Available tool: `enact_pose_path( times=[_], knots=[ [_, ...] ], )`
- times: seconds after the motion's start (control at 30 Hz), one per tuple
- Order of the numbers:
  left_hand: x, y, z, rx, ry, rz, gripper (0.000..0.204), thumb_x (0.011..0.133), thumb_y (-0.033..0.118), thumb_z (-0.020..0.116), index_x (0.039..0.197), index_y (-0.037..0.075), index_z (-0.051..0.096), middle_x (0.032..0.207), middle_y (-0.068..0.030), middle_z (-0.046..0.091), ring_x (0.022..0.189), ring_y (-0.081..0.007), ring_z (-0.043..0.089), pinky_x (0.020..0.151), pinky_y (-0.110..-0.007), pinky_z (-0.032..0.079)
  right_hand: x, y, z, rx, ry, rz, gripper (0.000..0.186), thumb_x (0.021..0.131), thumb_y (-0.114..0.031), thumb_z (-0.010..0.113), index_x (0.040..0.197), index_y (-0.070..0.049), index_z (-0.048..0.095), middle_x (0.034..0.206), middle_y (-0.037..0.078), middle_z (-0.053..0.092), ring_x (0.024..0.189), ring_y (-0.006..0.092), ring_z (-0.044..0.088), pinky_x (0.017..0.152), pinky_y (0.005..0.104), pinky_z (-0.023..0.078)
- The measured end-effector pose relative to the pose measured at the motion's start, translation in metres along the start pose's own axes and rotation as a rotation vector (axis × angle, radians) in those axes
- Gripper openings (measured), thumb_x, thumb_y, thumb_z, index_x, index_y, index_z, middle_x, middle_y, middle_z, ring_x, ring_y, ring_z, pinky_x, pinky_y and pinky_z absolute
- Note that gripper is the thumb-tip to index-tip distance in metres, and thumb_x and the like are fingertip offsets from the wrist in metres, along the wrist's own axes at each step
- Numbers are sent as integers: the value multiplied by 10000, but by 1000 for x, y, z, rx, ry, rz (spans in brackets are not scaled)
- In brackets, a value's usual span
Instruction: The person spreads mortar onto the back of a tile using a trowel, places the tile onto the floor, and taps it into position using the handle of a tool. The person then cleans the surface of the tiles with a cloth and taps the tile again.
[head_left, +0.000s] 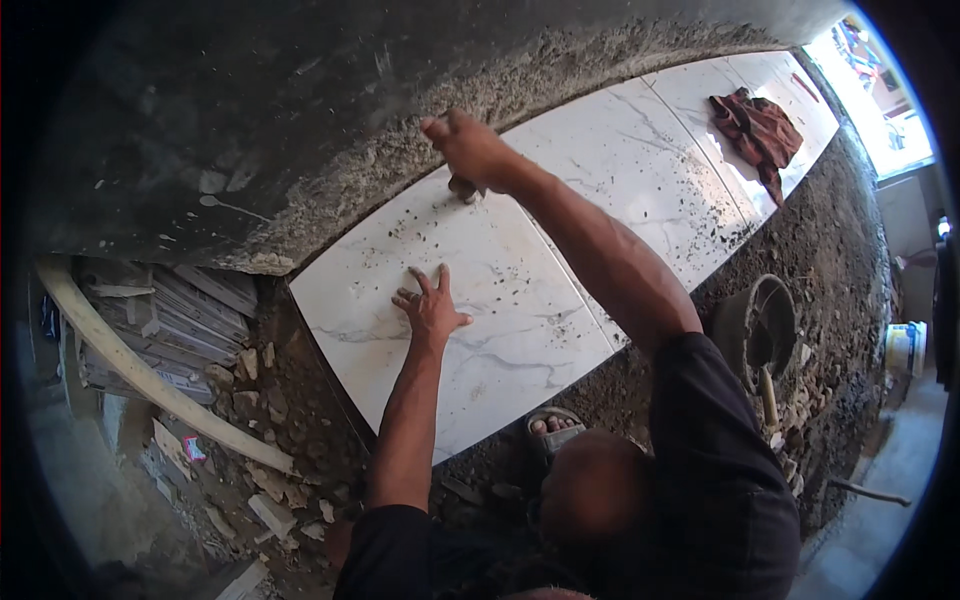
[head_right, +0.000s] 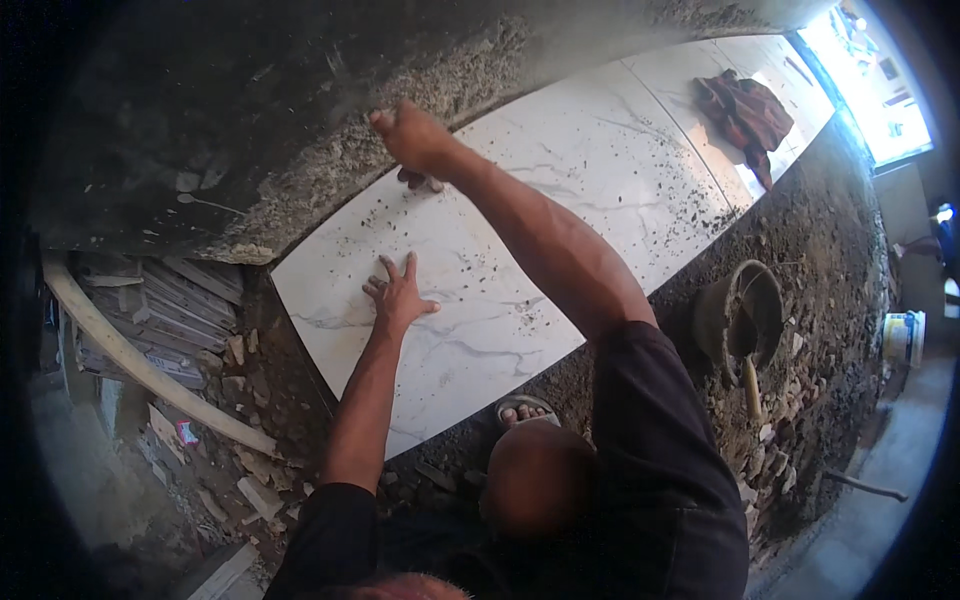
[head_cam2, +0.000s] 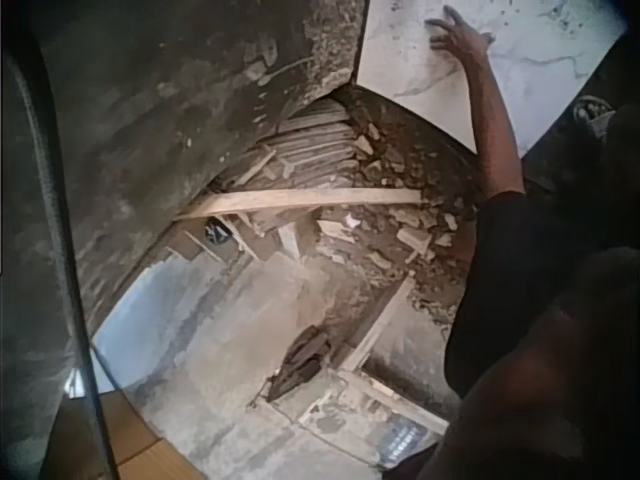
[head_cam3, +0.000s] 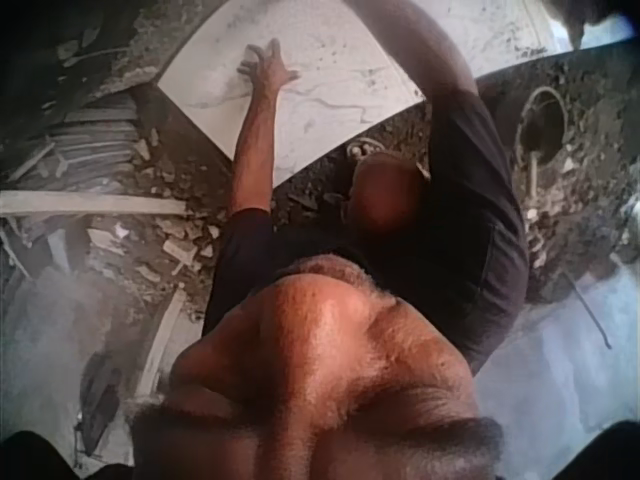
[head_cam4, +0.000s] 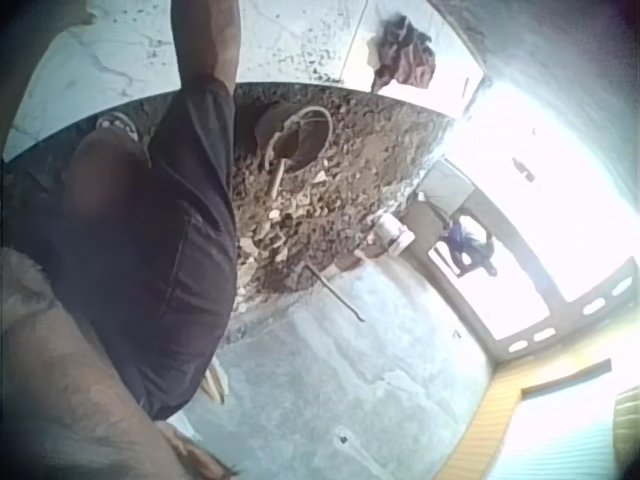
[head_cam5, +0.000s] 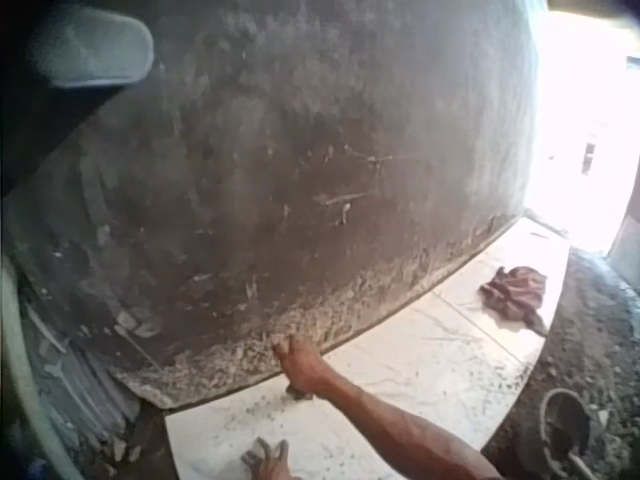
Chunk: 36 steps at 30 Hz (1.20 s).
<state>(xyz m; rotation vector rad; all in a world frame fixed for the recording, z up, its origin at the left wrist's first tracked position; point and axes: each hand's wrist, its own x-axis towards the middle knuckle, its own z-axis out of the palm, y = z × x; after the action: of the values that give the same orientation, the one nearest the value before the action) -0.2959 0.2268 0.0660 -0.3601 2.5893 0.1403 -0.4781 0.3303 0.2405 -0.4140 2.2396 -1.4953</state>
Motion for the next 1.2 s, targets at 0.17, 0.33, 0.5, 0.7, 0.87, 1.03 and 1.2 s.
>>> enact_pose_path(
  times=[0.17,0.33,0.5,0.7,0.87,1.03,1.2],
  knots=[
    [4,-9,6,-5,64,26,1145,593,480,854,1496,226,198,1504,-315,124,1219,-622,373,1033,-682,268,-34,-50,29,162,-142,-36,596,970,-499,433,1180,57,396,762,197,601,523,239,634,433,348,517],
    [11,-20,25,-105,42,25,1141,590,403,878,1494,271,194,1521,-284,96,1247,-586,371,1023,-667,313,-18,-41,100,144,-295,44,624,977,-474,414,1238,90,352,830,242,632,601,299,669,451,385,524],
    [16,-25,35,-228,43,112,1088,599,384,872,1472,230,240,1520,-188,169,1268,-440,426,990,-584,403,-37,-62,111,111,-359,-151,613,993,-457,378,1269,85,303,746,246,628,575,297,661,493,394,540],
    [-2,-12,5,-92,-31,53,1161,613,471,838,1509,224,144,1526,-300,36,1302,-630,211,1033,-639,326,-61,-34,72,-46,-283,-178,560,987,-436,430,1230,66,374,854,293,634,798,344,674,736,448,515],
    [-1,-10,4,-73,21,30,1160,584,431,867,1500,234,181,1502,-334,68,1234,-684,263,920,-654,434,-91,70,-33,-434,89,-357,413,887,-322,644,1121,-2,529,1164,216,555,950,394,622,803,449,513],
    [-2,-6,-1,-77,-12,34,1163,585,432,867,1499,221,179,1496,-345,86,1242,-656,300,893,-691,423,-103,199,-123,-876,105,-343,338,877,-370,639,1091,-137,523,1294,152,475,838,357,664,648,448,583],
    [5,-3,4,-86,8,50,1173,589,437,864,1503,221,161,1501,-345,59,1233,-652,316,918,-676,419,-105,285,-174,-1063,3,-328,370,859,-345,656,1153,-176,509,1343,153,418,870,377,643,762,484,531]
  ],
)
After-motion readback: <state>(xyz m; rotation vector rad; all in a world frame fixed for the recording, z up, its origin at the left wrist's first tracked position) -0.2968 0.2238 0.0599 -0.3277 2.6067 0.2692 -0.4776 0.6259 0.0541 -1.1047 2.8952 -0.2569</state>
